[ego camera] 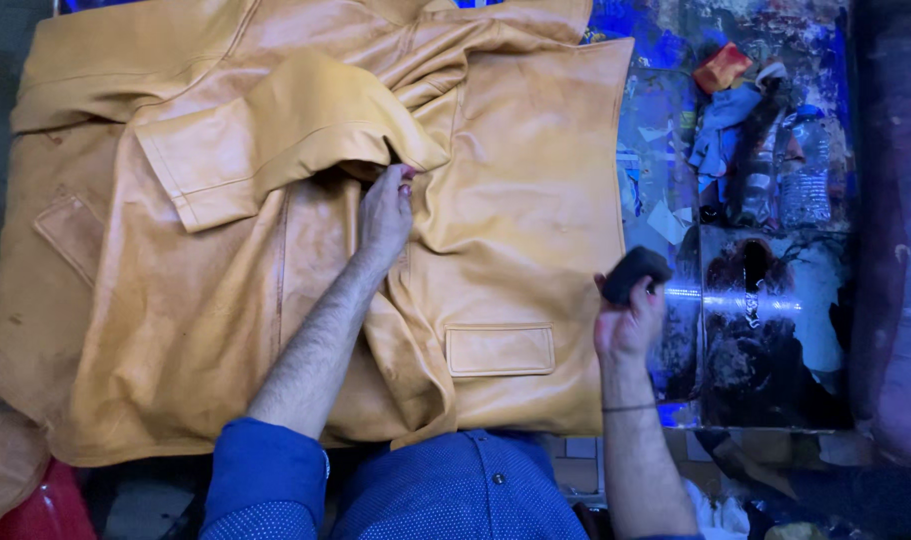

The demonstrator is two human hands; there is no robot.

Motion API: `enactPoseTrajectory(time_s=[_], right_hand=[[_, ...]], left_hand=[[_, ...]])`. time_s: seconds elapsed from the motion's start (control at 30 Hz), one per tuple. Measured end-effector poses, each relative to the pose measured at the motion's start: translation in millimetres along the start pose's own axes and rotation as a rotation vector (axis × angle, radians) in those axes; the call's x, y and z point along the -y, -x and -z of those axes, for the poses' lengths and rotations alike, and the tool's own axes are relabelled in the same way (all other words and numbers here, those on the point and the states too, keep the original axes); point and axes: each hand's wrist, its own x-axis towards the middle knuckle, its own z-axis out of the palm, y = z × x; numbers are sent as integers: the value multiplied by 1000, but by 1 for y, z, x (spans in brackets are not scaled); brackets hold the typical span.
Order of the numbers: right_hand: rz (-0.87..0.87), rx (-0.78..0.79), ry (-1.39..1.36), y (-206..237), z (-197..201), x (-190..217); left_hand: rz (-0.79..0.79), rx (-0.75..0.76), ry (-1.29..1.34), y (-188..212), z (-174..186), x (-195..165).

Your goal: The person wipes a tan leather jacket laid on a glass table using a small sponge. They repeatedly dip the sponge into a dark liquid on the table and rub different sections of the jacket, including the front, sleeves, and collar, while adjusting the jacket's position.

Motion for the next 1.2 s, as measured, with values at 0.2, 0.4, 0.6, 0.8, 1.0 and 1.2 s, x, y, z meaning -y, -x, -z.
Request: enactPoseTrajectory(time_s=[0.2,0.4,0.6,0.8,1.0,1.2], right_hand=[[-147,111,-297,-81,-134,-51],[-107,179,-235,-130,-205,-99],[200,276,46,-206,-163,-77],[192,269,128,-244,-120,-62],[26,173,18,-199,-140,-115],[-1,220,-70,-188,-126,-116]], left_hand=[[-387,41,-411,-7,2,-6],[-377,162,-410,-34,-4,-1],[-215,504,-337,-53,47,29],[-286,554,-358,-46,38,26],[-301,531,-545,-40,-5,-6],[-254,511,-461,-26,2,1]])
